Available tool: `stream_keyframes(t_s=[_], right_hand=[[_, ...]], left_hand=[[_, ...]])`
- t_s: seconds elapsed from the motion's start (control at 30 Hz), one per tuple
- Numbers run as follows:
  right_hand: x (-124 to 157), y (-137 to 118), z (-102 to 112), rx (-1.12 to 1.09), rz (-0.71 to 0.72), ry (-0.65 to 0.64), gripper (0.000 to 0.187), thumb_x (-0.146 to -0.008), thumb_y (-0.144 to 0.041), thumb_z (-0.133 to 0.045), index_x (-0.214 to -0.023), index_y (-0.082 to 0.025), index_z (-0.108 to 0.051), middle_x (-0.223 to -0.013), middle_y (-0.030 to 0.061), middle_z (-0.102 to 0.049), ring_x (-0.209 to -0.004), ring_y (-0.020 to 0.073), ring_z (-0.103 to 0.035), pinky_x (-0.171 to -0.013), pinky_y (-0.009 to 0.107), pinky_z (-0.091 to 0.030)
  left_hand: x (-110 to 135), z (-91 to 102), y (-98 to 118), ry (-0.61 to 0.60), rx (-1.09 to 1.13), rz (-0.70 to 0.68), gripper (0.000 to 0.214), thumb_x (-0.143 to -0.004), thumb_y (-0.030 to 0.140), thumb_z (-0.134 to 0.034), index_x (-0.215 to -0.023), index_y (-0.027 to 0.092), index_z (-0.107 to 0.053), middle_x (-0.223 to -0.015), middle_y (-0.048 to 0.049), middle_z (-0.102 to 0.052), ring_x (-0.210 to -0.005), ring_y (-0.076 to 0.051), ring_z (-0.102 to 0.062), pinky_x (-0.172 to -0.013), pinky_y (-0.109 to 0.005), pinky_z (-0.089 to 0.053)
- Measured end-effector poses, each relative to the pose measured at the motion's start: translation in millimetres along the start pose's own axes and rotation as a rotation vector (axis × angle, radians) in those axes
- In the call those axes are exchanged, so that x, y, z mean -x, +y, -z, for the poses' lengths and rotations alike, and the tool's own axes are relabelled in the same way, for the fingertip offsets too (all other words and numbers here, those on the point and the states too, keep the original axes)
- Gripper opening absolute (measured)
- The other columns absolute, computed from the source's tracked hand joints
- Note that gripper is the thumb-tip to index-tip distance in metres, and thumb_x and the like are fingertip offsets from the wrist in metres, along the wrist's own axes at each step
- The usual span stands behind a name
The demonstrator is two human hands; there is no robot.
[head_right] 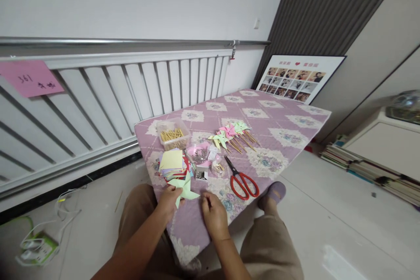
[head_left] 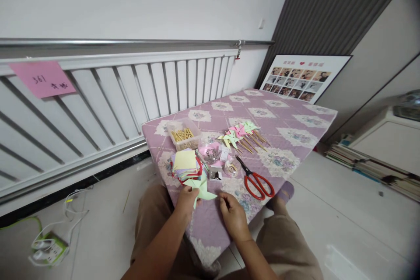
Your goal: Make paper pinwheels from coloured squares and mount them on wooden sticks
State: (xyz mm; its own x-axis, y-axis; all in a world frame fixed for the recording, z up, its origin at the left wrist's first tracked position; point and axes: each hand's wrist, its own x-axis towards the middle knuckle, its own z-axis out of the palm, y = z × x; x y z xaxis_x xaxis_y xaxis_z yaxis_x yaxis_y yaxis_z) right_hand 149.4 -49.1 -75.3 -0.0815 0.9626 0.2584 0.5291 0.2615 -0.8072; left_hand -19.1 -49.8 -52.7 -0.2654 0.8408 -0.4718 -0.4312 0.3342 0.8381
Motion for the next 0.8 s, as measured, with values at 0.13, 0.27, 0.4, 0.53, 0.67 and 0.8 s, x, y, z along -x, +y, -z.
stream_keyframes(t_s=[0.13, 0.27, 0.4, 0.53, 0.67, 0.8], right_hand=[[2, 0, 0, 0.035, 0.026, -0.003, 0.025, -0.085, -0.032, -0.047, -0.094, -0.018, -0.065, -0.095, 0.0096, -0.070, -0.090, 0.0233, -0.064, -0.083, 0.036, -0.049], [3, -1, 1, 0.054, 0.040, 0.006, 0.025, -0.085, -0.031, -0.046, -0.093, -0.017, -0.065, -0.094, 0.0097, -0.070, -0.089, 0.0228, -0.065, -0.082, 0.035, -0.050], [3, -1, 1, 0.058, 0.039, 0.018, 0.024, -0.085, -0.030, -0.046, -0.093, -0.018, -0.065, -0.095, 0.0100, -0.071, -0.089, 0.0227, -0.065, -0.082, 0.036, -0.050], [3, -2, 1, 0.054, 0.021, 0.022, 0.025, -0.085, -0.030, -0.046, -0.093, -0.017, -0.065, -0.095, 0.0106, -0.071, -0.090, 0.0233, -0.065, -0.082, 0.036, -0.050], [-2, -5, 5, 0.039, -0.001, -0.005, 0.025, -0.086, -0.031, -0.044, -0.090, -0.017, -0.064, -0.088, 0.0086, -0.071, -0.081, 0.0214, -0.066, -0.076, 0.032, -0.051], [-22, -9, 14, 0.065, 0.006, -0.051, 0.024, -0.086, -0.028, -0.042, -0.082, -0.018, -0.063, -0.078, 0.0056, -0.069, -0.073, 0.0187, -0.064, -0.070, 0.027, -0.049]], left_hand=[[2, 0.7, 0, 0.001, 0.024, -0.002, 0.025, -0.058, 0.023, -0.066, -0.082, 0.016, -0.061, -0.080, -0.0047, -0.070, -0.073, -0.017, -0.065, -0.064, -0.026, -0.050], [1, 2.0, -2, 0.000, 0.033, -0.004, 0.026, -0.058, 0.023, -0.067, -0.082, 0.016, -0.061, -0.080, -0.0041, -0.070, -0.073, -0.017, -0.064, -0.064, -0.027, -0.050], [-1, 4.6, -6, -0.023, 0.046, -0.016, 0.027, -0.058, 0.025, -0.068, -0.082, 0.016, -0.061, -0.078, -0.0031, -0.069, -0.074, -0.018, -0.065, -0.064, -0.027, -0.050], [-1, 6.1, -7, -0.030, 0.054, -0.020, 0.027, -0.057, 0.026, -0.069, -0.081, 0.016, -0.060, -0.077, -0.0023, -0.068, -0.074, -0.018, -0.065, -0.065, -0.028, -0.050], [2, 5.1, -6, -0.015, 0.057, -0.023, 0.027, -0.056, 0.025, -0.069, -0.081, 0.017, -0.060, -0.079, -0.0017, -0.068, -0.077, -0.018, -0.064, -0.067, -0.028, -0.050], [3, 4.1, -5, -0.016, 0.057, -0.019, 0.025, -0.057, 0.024, -0.068, -0.080, 0.016, -0.060, -0.079, -0.0015, -0.067, -0.077, -0.018, -0.063, -0.069, -0.029, -0.050]])
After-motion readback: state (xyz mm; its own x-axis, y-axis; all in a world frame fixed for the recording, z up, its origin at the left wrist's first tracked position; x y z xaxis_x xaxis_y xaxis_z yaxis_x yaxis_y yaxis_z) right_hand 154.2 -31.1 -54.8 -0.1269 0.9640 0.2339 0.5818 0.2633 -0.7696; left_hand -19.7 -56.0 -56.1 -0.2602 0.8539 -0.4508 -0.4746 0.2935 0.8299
